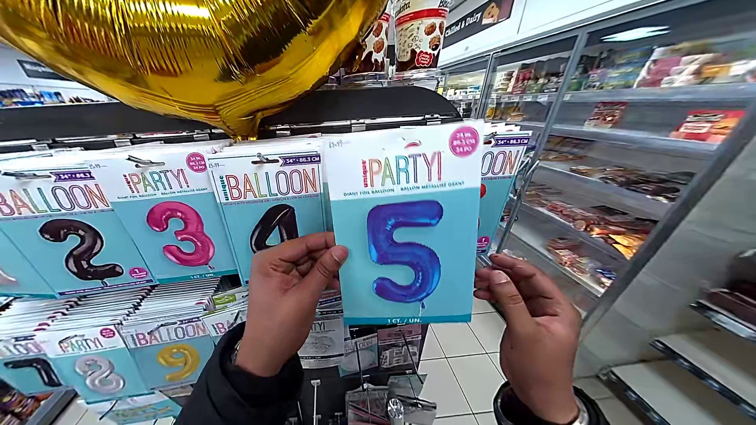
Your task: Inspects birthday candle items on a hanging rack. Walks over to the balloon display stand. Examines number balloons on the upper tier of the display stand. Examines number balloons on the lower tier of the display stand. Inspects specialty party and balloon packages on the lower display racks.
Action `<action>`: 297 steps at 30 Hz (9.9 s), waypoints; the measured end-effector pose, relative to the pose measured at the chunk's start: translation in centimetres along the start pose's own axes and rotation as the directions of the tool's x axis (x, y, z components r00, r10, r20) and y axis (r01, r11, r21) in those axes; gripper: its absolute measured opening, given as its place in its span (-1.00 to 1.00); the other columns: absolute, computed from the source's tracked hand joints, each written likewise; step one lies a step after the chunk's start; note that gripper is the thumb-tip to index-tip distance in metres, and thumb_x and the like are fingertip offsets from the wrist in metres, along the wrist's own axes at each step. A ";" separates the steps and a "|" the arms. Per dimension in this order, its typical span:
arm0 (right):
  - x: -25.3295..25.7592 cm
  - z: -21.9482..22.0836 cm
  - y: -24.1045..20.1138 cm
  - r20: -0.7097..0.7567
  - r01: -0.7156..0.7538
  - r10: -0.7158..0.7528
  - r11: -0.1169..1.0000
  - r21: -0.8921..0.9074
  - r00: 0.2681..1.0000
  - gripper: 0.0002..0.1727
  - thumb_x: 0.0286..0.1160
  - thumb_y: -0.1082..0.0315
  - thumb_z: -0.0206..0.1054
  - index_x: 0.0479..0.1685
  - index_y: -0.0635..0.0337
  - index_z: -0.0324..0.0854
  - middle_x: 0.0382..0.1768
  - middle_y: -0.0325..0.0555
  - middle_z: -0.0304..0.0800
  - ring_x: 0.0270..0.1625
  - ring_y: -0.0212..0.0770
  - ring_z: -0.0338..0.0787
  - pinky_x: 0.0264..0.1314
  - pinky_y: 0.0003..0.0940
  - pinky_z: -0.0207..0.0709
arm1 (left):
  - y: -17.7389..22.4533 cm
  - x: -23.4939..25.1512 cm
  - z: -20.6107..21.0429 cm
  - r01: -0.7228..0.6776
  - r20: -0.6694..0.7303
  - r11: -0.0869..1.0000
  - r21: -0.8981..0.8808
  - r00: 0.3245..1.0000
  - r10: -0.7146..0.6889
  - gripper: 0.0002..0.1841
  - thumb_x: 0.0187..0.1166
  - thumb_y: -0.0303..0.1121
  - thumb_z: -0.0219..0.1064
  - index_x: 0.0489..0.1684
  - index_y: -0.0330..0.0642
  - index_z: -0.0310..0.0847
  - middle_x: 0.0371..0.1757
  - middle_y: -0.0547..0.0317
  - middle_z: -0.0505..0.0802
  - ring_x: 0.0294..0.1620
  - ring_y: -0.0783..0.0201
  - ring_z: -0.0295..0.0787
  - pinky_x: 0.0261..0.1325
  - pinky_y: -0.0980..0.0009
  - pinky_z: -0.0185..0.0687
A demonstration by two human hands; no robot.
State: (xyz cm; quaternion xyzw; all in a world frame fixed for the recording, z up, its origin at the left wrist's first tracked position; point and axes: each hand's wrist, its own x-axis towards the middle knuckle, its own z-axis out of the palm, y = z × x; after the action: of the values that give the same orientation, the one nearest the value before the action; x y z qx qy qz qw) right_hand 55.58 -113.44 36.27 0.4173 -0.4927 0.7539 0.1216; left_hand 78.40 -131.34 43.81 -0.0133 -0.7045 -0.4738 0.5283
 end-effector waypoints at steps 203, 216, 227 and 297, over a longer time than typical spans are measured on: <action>2.9 -15.0 0.9 -0.054 -0.040 0.038 0.999 -0.028 0.998 -0.65 0.65 0.26 0.32 0.29 0.24 0.64 0.00 -0.04 0.85 -0.03 -0.13 0.88 0.01 -0.32 0.83 | -8.0 2.6 14.5 0.124 -0.212 0.945 0.302 0.976 -0.060 -0.59 0.53 -0.37 0.51 0.36 -0.19 0.68 0.19 0.14 0.89 0.16 0.33 0.88 0.23 0.33 0.87; 2.7 -14.3 1.1 -0.045 -0.066 0.066 0.998 -0.010 0.997 -0.68 0.66 0.26 0.29 0.24 0.22 0.68 -0.07 -0.06 0.86 -0.08 -0.16 0.87 -0.02 -0.35 0.81 | -4.7 1.4 14.9 0.157 -0.021 0.987 -0.041 0.987 -0.158 -0.76 0.60 -0.45 0.42 0.17 -0.25 0.77 -0.05 -0.05 0.89 -0.18 0.09 0.89 -0.13 0.23 0.90; 2.5 -13.6 1.6 -0.041 -0.082 0.083 0.996 0.019 0.996 -0.68 0.63 0.26 0.32 0.23 0.23 0.69 -0.07 0.01 0.85 -0.08 -0.10 0.87 -0.03 -0.32 0.82 | -3.1 -2.2 13.1 0.098 0.075 0.991 -0.089 0.993 -0.092 -0.74 0.54 -0.40 0.49 0.10 -0.29 0.83 -0.15 -0.16 0.89 -0.35 0.12 0.87 -0.27 0.32 0.89; -0.9 -12.1 1.2 0.196 -0.193 0.164 0.972 0.134 0.967 -0.72 0.81 0.36 0.05 0.30 0.23 0.53 -0.12 -0.26 0.88 -0.12 -0.26 0.91 -0.02 -0.34 0.83 | -4.6 -5.5 9.8 0.127 -0.145 0.987 0.096 0.983 -0.112 -0.65 0.60 -0.52 0.38 0.32 -0.46 0.65 0.21 -0.16 0.84 0.12 0.13 0.88 0.21 0.20 0.86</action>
State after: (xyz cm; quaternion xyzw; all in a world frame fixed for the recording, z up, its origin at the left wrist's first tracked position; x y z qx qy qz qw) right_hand 49.27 -103.60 32.86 0.4470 -0.4787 0.7553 -0.0250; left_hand 71.25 -124.52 36.76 0.0901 -0.6892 -0.4668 0.5468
